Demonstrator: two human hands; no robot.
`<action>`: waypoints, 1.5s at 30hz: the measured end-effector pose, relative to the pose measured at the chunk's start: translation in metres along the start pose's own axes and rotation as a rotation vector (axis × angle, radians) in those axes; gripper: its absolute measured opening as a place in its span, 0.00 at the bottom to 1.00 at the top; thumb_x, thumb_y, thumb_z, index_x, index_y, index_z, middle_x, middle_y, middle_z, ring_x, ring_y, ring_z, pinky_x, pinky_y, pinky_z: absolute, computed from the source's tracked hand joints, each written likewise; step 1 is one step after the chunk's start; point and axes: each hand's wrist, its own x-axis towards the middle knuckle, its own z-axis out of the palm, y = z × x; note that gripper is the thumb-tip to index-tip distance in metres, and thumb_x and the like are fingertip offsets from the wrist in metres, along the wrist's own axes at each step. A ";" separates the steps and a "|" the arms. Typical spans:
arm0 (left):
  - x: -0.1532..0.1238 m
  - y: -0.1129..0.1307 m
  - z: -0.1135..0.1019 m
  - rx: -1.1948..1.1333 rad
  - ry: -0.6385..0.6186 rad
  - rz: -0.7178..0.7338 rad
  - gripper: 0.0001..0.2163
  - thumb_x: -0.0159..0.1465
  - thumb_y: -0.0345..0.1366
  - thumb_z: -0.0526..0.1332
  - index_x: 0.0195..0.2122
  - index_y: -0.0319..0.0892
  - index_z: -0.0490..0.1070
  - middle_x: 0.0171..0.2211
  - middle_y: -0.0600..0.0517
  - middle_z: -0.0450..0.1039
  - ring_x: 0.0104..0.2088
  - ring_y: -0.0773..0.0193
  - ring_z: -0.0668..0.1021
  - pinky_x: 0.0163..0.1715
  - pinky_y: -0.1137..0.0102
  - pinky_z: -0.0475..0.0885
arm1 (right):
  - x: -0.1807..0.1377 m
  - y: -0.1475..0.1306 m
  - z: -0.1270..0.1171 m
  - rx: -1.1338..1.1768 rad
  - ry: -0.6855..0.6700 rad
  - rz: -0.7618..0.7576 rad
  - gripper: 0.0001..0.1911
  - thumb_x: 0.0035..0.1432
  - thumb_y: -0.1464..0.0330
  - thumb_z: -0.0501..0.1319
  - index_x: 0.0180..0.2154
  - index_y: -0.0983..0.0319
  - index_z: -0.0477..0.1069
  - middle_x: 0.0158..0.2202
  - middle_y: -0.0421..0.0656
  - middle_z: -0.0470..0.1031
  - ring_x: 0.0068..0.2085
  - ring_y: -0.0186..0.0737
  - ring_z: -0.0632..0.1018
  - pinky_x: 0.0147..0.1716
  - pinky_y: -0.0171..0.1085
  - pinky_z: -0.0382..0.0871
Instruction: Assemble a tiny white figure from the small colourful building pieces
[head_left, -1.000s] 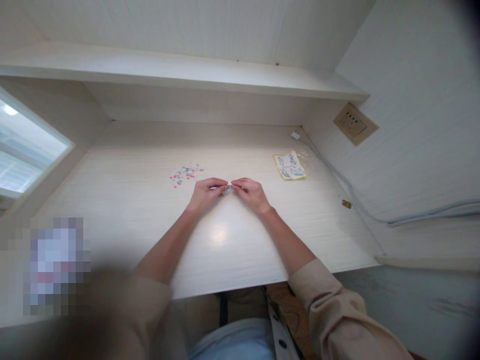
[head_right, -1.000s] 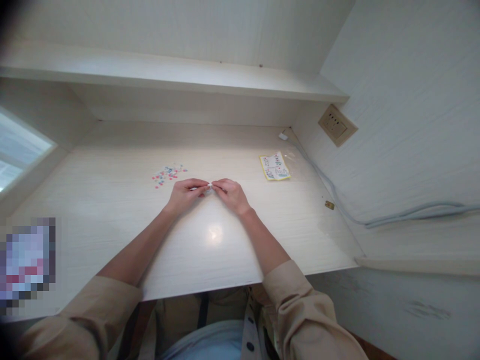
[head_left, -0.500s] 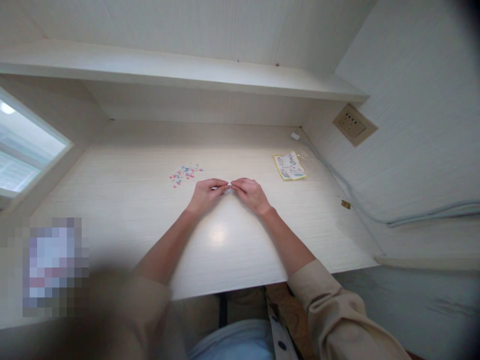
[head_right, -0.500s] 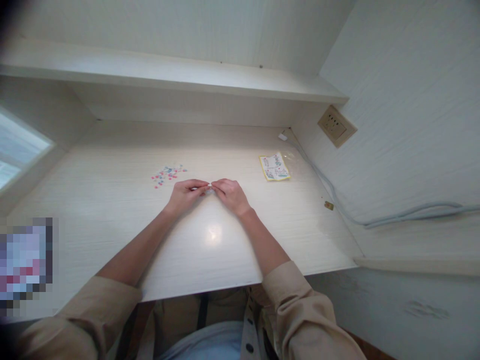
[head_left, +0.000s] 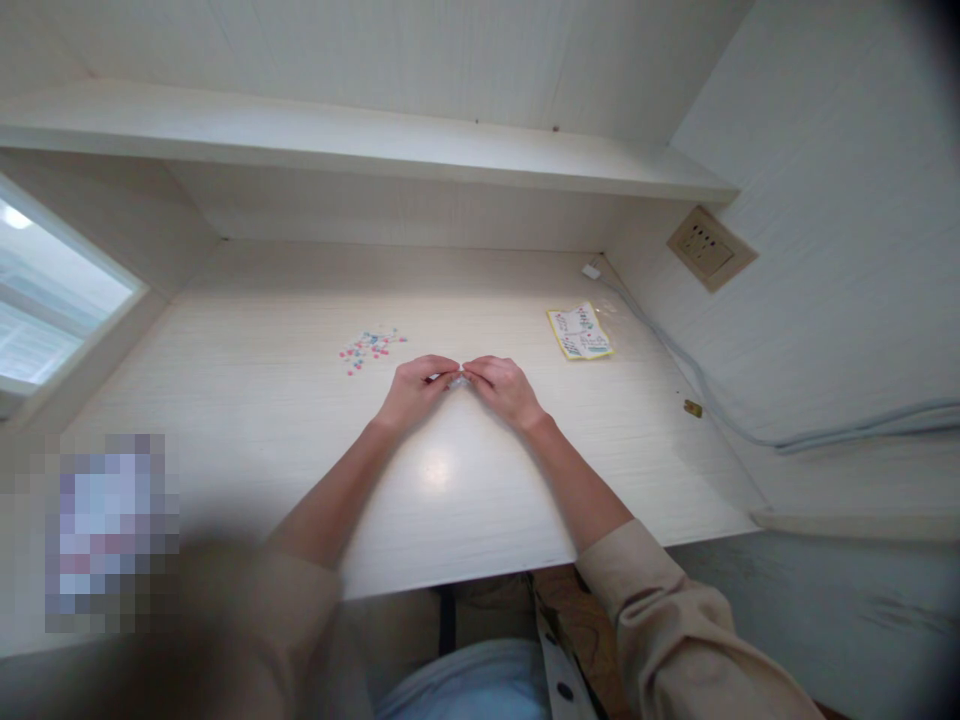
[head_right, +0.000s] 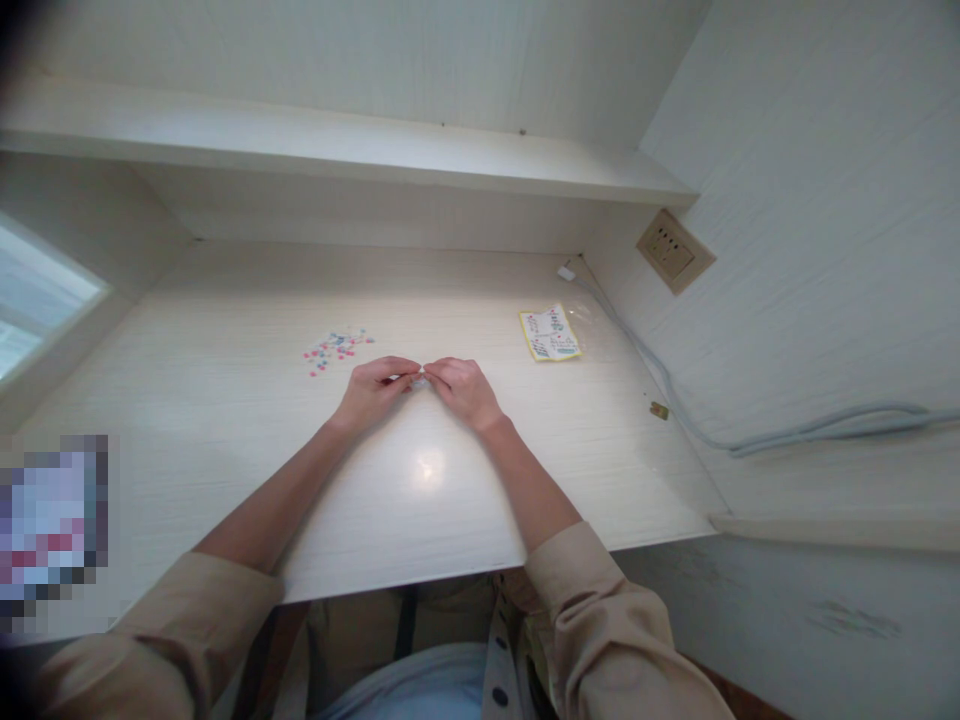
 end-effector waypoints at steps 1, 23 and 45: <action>-0.001 0.000 0.000 0.014 -0.008 0.022 0.08 0.63 0.38 0.61 0.38 0.44 0.80 0.40 0.48 0.80 0.40 0.60 0.80 0.44 0.66 0.76 | 0.000 0.000 0.001 0.005 0.002 0.003 0.14 0.66 0.64 0.55 0.43 0.60 0.78 0.42 0.45 0.81 0.44 0.39 0.79 0.46 0.38 0.70; -0.002 0.001 0.001 0.119 -0.041 0.147 0.11 0.66 0.37 0.57 0.41 0.45 0.79 0.42 0.48 0.79 0.43 0.61 0.79 0.48 0.65 0.73 | -0.002 -0.001 -0.007 -0.130 -0.059 -0.092 0.13 0.67 0.66 0.54 0.46 0.62 0.75 0.46 0.46 0.80 0.46 0.40 0.79 0.45 0.39 0.64; -0.002 -0.001 0.002 0.097 -0.017 0.007 0.10 0.63 0.40 0.61 0.40 0.44 0.78 0.38 0.48 0.80 0.38 0.60 0.80 0.43 0.66 0.75 | -0.006 0.001 -0.001 -0.037 0.013 0.045 0.10 0.63 0.64 0.59 0.44 0.57 0.77 0.42 0.43 0.81 0.44 0.40 0.80 0.45 0.38 0.70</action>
